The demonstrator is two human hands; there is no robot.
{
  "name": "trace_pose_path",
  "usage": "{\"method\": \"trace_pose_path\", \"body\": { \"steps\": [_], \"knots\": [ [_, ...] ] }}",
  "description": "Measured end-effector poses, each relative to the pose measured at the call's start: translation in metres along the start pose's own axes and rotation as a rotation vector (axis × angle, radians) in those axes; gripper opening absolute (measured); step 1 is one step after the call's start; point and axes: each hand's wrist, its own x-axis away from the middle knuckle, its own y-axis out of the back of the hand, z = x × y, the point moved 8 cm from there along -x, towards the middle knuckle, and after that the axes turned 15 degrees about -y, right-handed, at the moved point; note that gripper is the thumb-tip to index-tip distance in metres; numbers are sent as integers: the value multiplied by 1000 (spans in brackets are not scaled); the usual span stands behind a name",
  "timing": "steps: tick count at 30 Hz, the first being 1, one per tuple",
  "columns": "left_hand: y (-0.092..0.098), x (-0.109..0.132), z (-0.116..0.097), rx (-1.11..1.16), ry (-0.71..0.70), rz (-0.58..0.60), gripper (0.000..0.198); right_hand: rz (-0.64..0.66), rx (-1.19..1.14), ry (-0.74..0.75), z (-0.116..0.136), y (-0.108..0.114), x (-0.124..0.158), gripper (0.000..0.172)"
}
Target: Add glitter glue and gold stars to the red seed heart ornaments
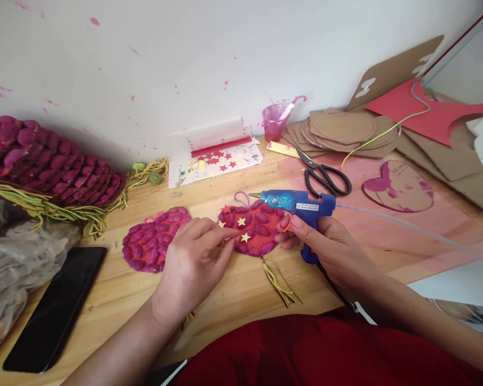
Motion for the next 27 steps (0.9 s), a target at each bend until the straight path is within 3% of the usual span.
{"method": "trace_pose_path", "body": {
  "steps": [11,27],
  "knots": [
    [-9,-2,2,22,29,48,11,-42,26,-43,1,2,2,42],
    [-13,-4,2,5,78,30,9,-31,-7,-64,-2,2,2,40]
  ]
}}
